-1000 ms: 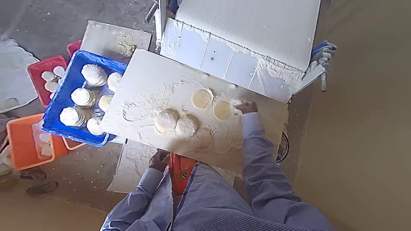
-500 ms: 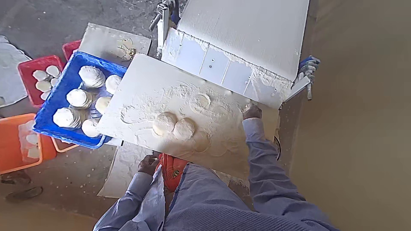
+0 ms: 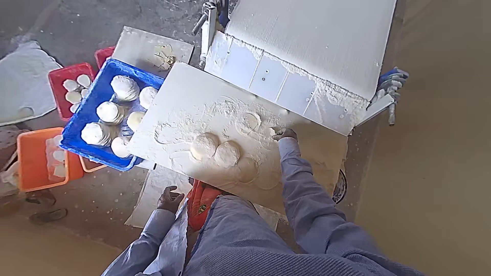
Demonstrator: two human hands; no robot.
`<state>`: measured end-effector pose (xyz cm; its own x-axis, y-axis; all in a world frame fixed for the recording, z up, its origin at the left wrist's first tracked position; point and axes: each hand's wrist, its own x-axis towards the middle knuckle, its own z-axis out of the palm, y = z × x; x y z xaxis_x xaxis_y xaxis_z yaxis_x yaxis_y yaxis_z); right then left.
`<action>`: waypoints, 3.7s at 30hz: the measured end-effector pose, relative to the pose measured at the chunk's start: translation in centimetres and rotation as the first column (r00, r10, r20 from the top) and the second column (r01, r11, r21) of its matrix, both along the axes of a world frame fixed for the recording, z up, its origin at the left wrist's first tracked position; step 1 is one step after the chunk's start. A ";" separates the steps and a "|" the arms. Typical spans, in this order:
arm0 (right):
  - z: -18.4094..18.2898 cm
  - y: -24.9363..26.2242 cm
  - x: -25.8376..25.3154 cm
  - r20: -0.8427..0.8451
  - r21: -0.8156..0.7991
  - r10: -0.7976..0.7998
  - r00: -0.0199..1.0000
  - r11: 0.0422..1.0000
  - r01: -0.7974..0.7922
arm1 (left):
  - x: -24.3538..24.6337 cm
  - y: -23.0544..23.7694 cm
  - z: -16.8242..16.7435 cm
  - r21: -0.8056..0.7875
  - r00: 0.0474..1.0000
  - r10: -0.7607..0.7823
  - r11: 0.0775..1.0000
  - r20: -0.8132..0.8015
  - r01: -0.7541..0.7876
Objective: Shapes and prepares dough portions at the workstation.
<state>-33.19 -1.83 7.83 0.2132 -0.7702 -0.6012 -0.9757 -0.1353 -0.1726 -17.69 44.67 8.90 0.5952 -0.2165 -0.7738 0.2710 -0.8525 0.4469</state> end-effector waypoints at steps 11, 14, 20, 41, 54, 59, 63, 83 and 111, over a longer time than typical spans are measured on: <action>3.7 6.2 6.4 0.674 -0.124 0.098 0.733 0.992 -0.019 | 1.0 0.4 0.1 -0.018 0.999 0.041 0.999 0.004 -0.041; 4.3 6.4 8.2 0.757 0.001 0.004 0.653 1.000 -0.008 | 1.5 1.0 0.1 -0.023 0.998 0.066 0.998 0.015 -0.066; -2.3 1.9 10.6 0.566 -0.005 0.047 0.823 0.999 -0.053 | 2.4 2.9 -0.2 0.045 0.996 0.091 0.995 0.009 -0.092; 0.6 0.0 14.9 -0.208 0.049 0.467 0.859 0.882 -0.468 | 5.1 4.7 -0.9 0.054 0.993 0.118 0.992 -0.005 -0.118; 0.1 2.1 13.5 -0.122 0.014 0.378 0.918 0.925 -0.379 | 5.9 5.1 0.0 -0.038 0.977 0.179 0.984 0.112 -0.176; 2.2 3.4 13.5 -0.153 0.071 0.242 0.958 0.970 -0.233 | 5.2 4.9 0.8 -0.035 0.982 0.147 0.989 0.118 -0.144; 0.9 2.5 12.9 -0.062 0.036 0.343 0.937 0.939 -0.341 | 5.6 4.9 1.6 -0.063 0.980 0.139 0.989 0.141 -0.132; 25.8 14.2 7.2 0.835 -0.274 0.470 0.285 0.805 -0.526 | 5.6 -17.4 18.4 -0.953 0.939 -0.307 0.298 -0.155 -0.059; 24.8 22.1 1.4 0.864 -0.497 0.503 0.016 0.859 -0.124 | -0.6 -15.1 22.1 -0.781 0.755 -0.209 0.075 -0.621 -0.621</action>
<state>-31.82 20.22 32.67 0.6957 -0.4943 0.5212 0.1722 -0.5897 -0.7891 -18.26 29.55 31.03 0.4214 -0.8954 -0.1440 0.8277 0.3148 0.4646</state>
